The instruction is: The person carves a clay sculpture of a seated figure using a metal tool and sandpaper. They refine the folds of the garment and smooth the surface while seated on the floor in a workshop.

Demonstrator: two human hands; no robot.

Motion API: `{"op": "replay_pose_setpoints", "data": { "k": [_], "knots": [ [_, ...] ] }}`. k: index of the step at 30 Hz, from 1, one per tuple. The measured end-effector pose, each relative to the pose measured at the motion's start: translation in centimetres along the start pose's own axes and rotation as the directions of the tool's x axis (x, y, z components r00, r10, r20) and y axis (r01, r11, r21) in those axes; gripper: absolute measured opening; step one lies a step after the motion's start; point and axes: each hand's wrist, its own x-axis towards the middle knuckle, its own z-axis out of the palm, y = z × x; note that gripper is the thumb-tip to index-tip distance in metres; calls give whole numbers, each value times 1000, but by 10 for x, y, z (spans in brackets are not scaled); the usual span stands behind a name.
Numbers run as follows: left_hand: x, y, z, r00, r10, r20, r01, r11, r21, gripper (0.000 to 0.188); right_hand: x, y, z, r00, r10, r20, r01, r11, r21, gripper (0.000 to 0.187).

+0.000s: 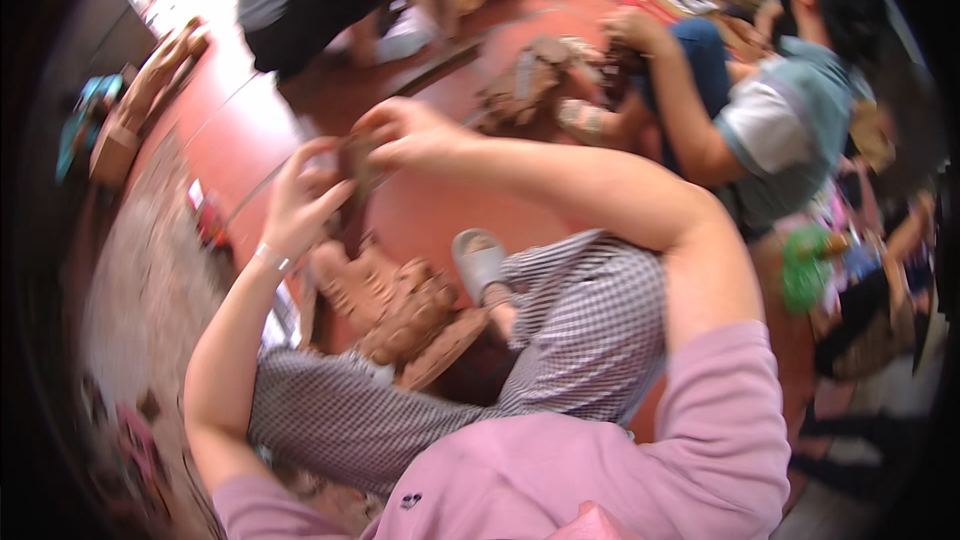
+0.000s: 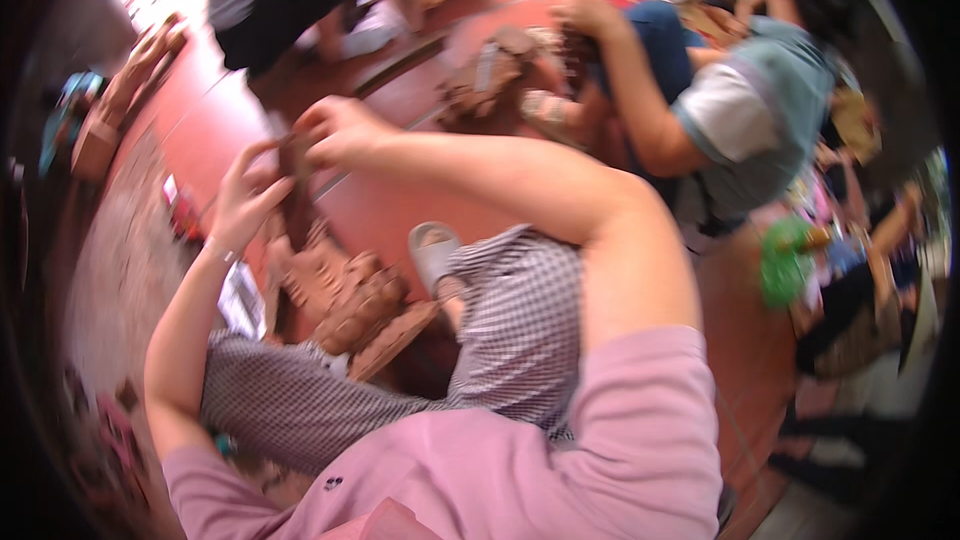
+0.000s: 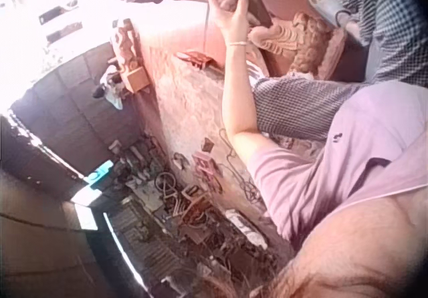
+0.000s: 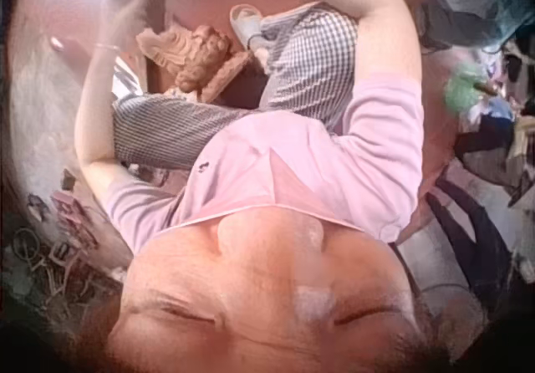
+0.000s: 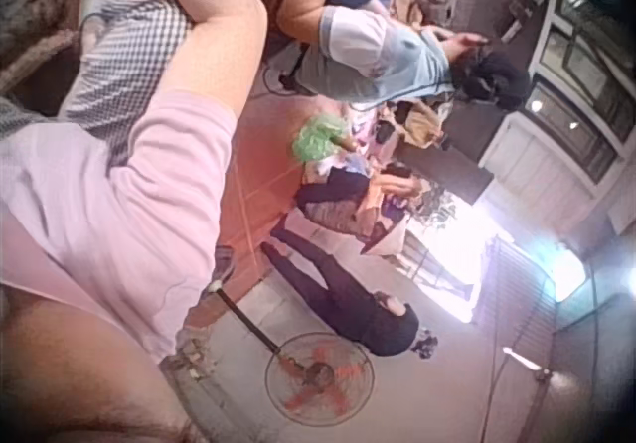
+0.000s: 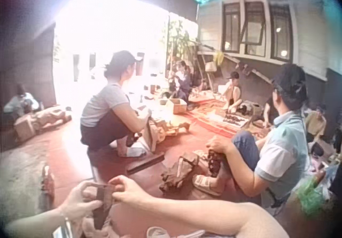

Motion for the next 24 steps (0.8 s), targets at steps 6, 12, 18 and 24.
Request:
{"op": "replay_pose_setpoints", "data": {
  "k": [6,12,18,24],
  "knots": [
    [-4,4,-9,985,-48,165,61,995,-79,52,-8,-1,-10,989,139,42,-142,988,59,48],
    [-4,-2,-11,979,64,194,-117,954,275,16,-6,5,4,991,133,-14,-132,991,22,46],
    [-1,0,-2,952,299,61,-228,566,792,37,-9,-6,4,995,84,-50,-90,986,-139,50],
    [9,-3,-25,986,161,34,-139,708,693,38,-8,2,-1,1000,16,20,-13,986,-168,55]
  ]
}}
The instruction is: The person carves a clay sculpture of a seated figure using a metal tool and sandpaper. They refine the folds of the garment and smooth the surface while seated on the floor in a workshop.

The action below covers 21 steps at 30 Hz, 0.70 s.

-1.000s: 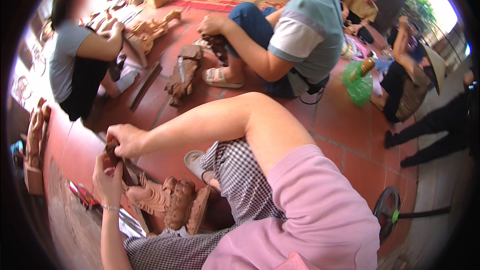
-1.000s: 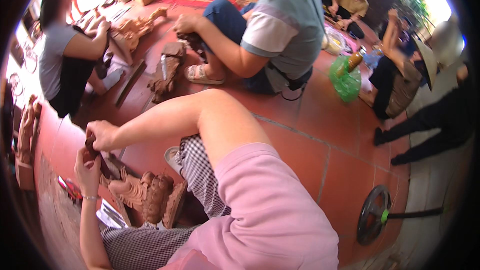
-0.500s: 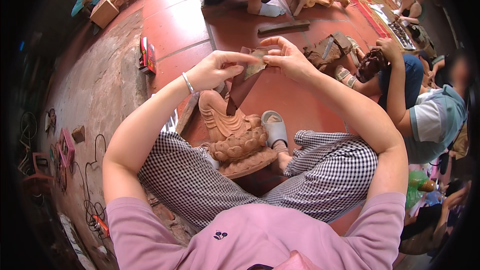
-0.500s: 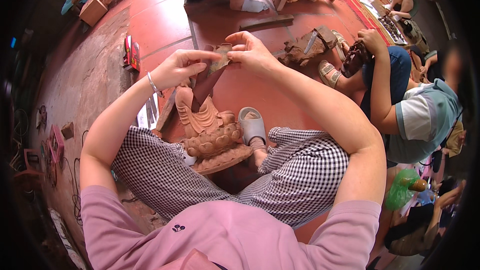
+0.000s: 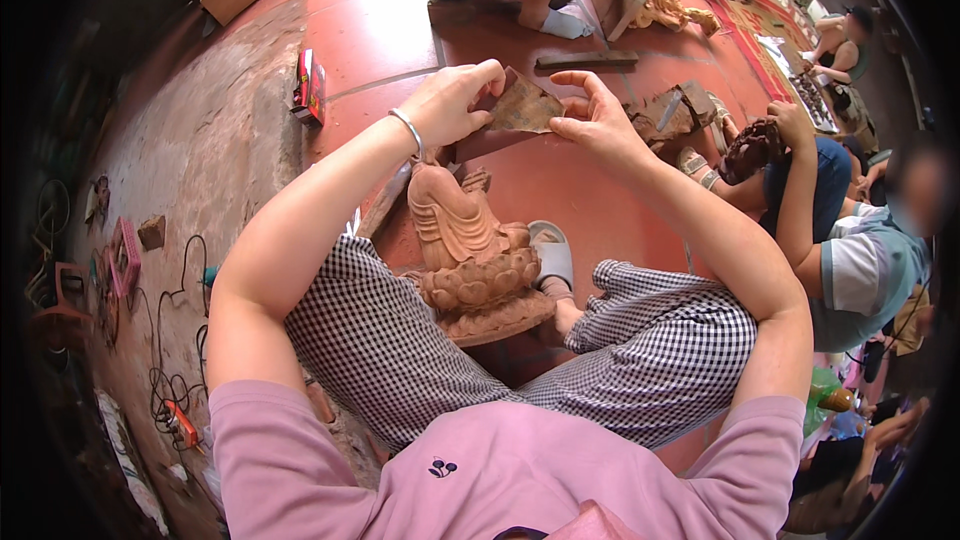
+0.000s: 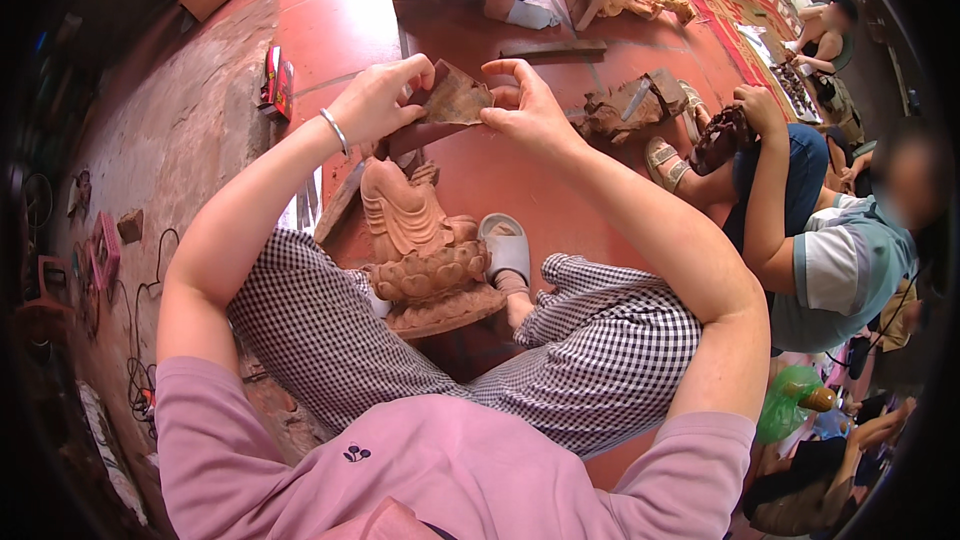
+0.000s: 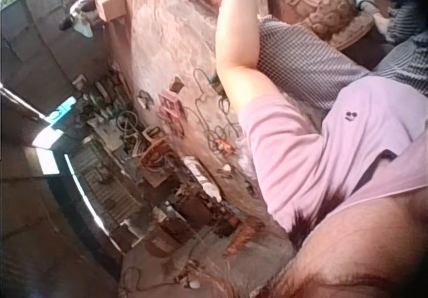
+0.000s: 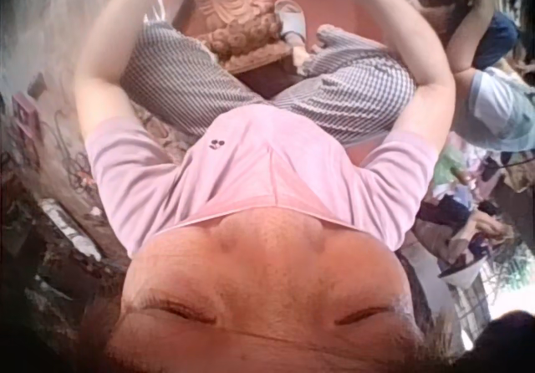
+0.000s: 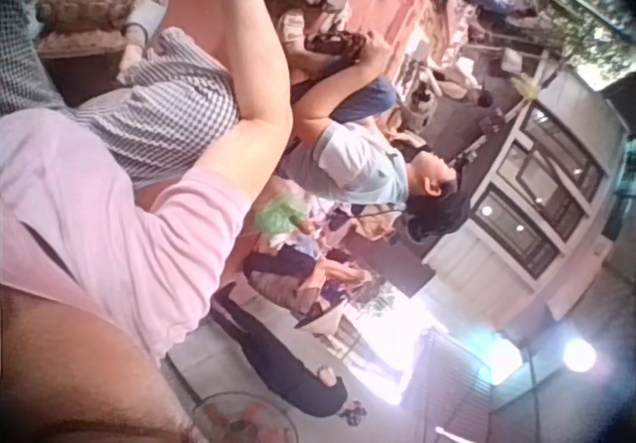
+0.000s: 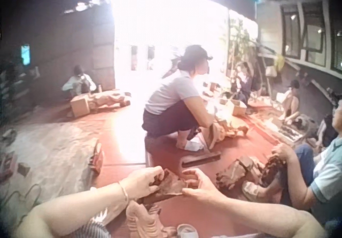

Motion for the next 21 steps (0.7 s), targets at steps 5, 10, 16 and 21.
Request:
{"op": "replay_pose_setpoints", "data": {
  "k": [5,10,16,21],
  "knots": [
    [-3,-16,-12,999,-44,32,53,919,-390,34,2,4,0,994,-105,-40,99,987,-122,58],
    [-3,-8,-12,998,21,59,-2,952,-305,36,3,12,-6,985,-168,-44,153,961,-230,60],
    [-8,8,-8,999,46,-28,-41,985,167,45,-3,1,12,983,-184,-17,161,899,-408,35],
    [-4,12,-17,998,-21,51,18,997,69,42,-6,1,12,979,-195,-61,162,923,-348,20]
  ]
}}
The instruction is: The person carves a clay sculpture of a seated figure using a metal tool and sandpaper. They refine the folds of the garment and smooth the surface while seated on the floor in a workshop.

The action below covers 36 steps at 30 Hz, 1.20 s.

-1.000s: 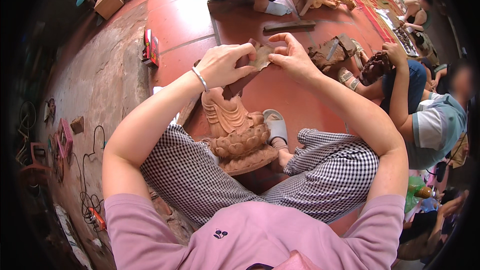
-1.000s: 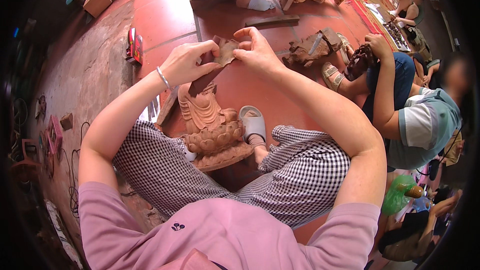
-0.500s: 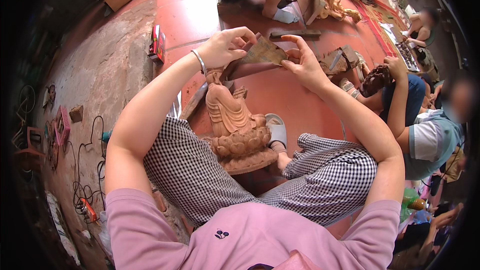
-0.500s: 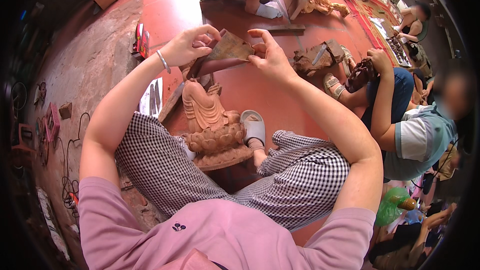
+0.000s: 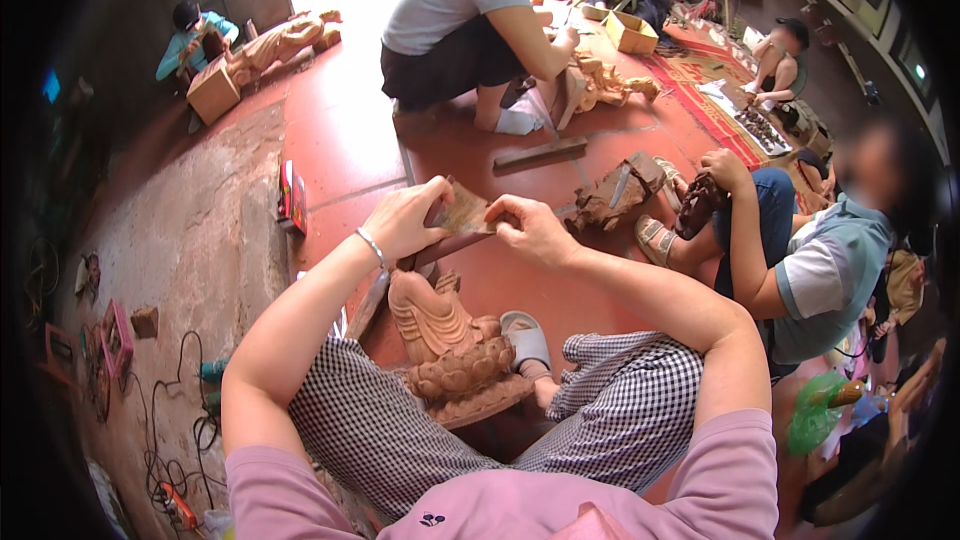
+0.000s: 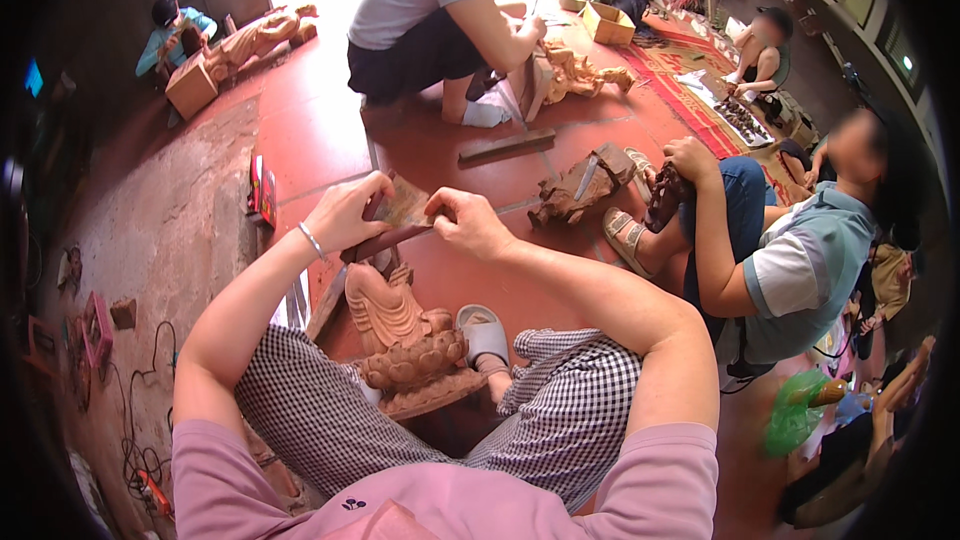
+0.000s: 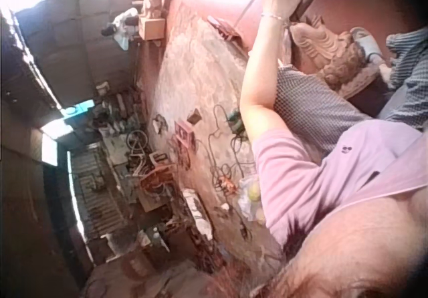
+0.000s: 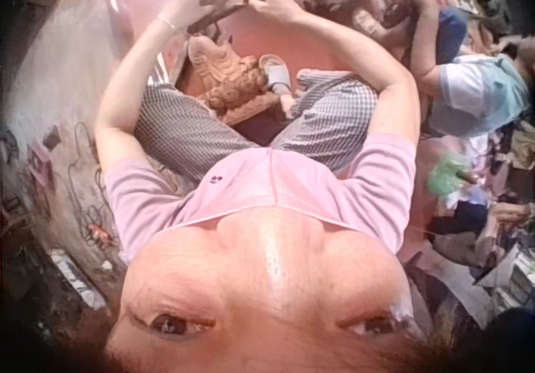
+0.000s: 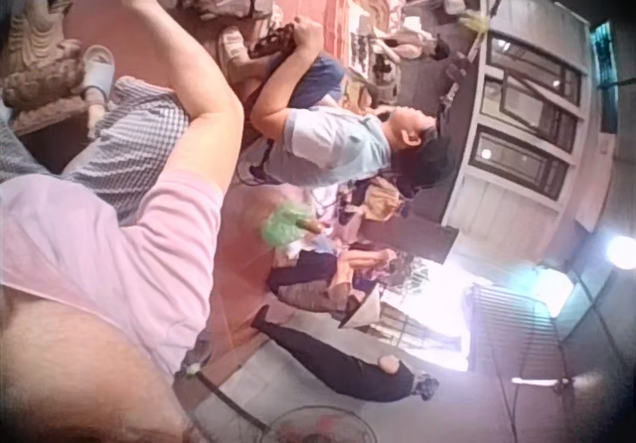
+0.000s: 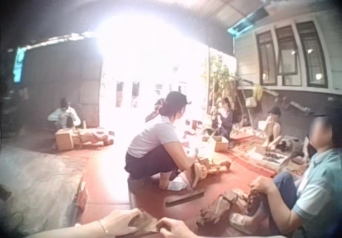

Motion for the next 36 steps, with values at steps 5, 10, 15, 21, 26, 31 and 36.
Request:
{"op": "replay_pose_setpoints", "data": {
  "k": [5,10,15,21,26,31,36],
  "knots": [
    [-11,-18,-4,999,13,-45,-17,997,-71,32,2,-14,7,999,19,41,-28,976,215,32],
    [-15,-16,-3,990,-30,140,66,963,-262,35,-4,2,-9,860,-507,60,441,679,-587,45],
    [-37,4,6,935,130,331,-65,978,-198,31,-22,-25,-1,857,-443,264,515,754,-407,44],
    [-42,57,1,889,99,447,-41,989,-139,33,-29,-33,-4,815,-166,556,356,899,-253,55],
    [-50,72,-16,844,75,531,4,989,-145,37,-37,-62,-17,696,0,718,187,966,-180,38],
    [-59,53,-41,876,-28,481,259,869,-422,41,-32,-54,-13,806,-376,457,300,925,232,19],
    [-56,5,-47,947,-146,286,312,622,-718,55,-13,-45,-16,941,-254,224,79,808,584,17]
  ]
}}
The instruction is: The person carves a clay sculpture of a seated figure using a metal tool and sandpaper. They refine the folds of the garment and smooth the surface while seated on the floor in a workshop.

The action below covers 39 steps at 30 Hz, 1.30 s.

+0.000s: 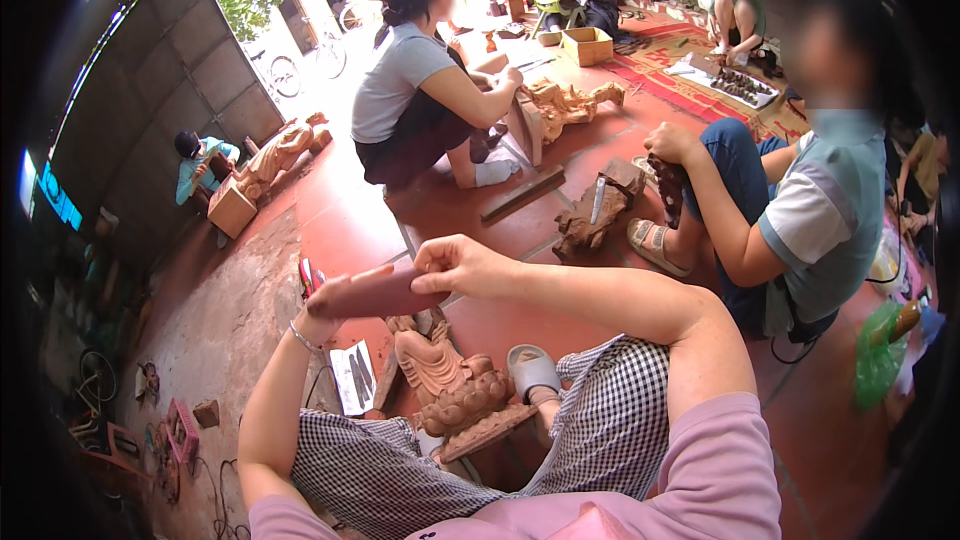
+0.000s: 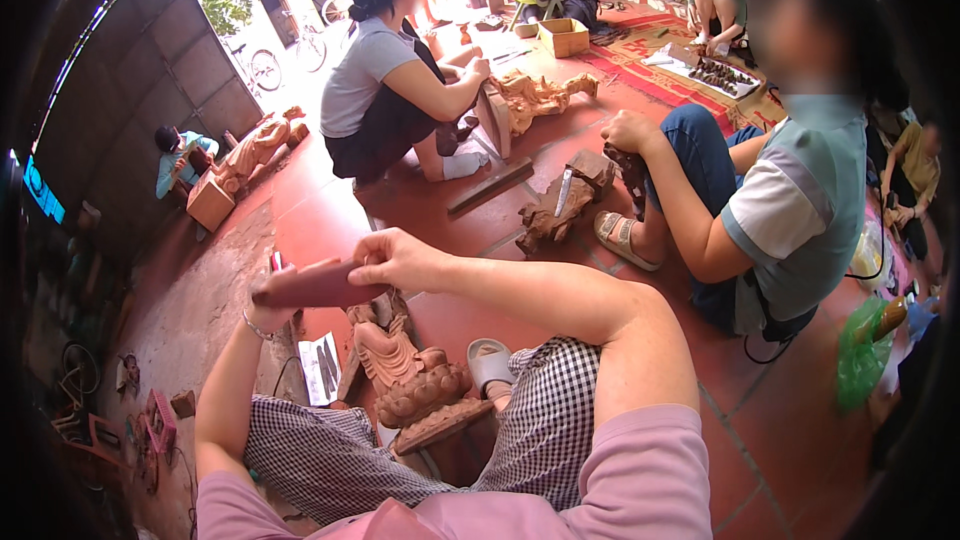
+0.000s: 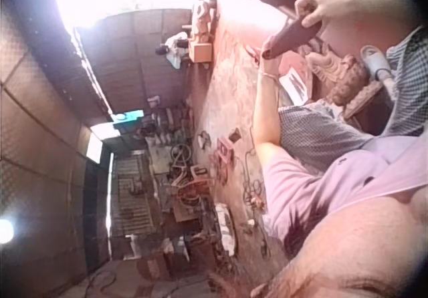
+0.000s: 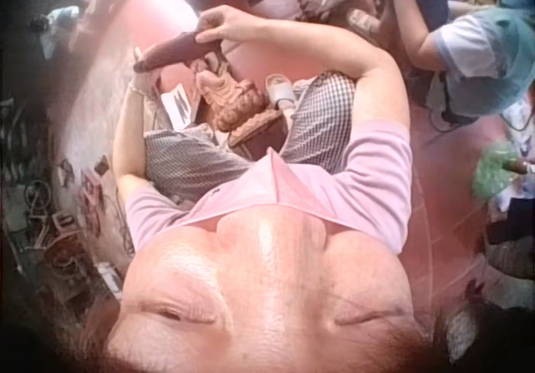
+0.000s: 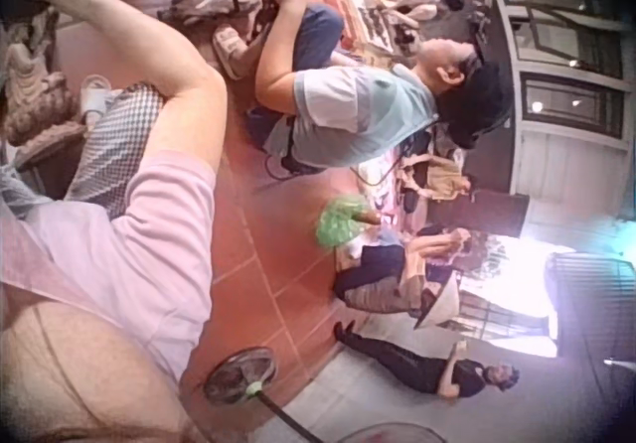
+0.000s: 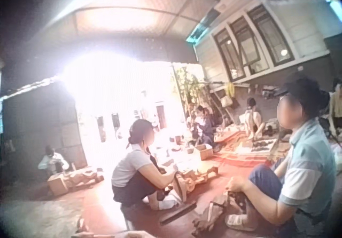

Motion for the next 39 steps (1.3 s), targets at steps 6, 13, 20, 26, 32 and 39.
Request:
{"op": "replay_pose_setpoints", "data": {
  "k": [6,13,20,26,32,39],
  "knots": [
    [21,-10,1,961,260,-98,-244,618,-747,52,13,-4,-4,981,101,-167,-50,957,285,32],
    [20,37,20,917,306,-257,-400,684,-611,44,24,-1,-1,964,63,-259,33,937,348,27],
    [8,18,-1,891,367,-267,-451,655,-606,23,25,-19,8,982,91,-165,-27,935,354,18],
    [-19,44,8,907,421,9,-374,816,-440,21,24,-25,10,990,110,83,-127,964,234,47],
    [-34,58,13,972,233,-19,-233,972,-23,22,22,-15,21,992,-83,97,87,996,-33,62],
    [-31,52,12,977,212,-15,-209,971,116,23,22,-16,19,978,-189,94,195,979,-65,56]
  ]
}}
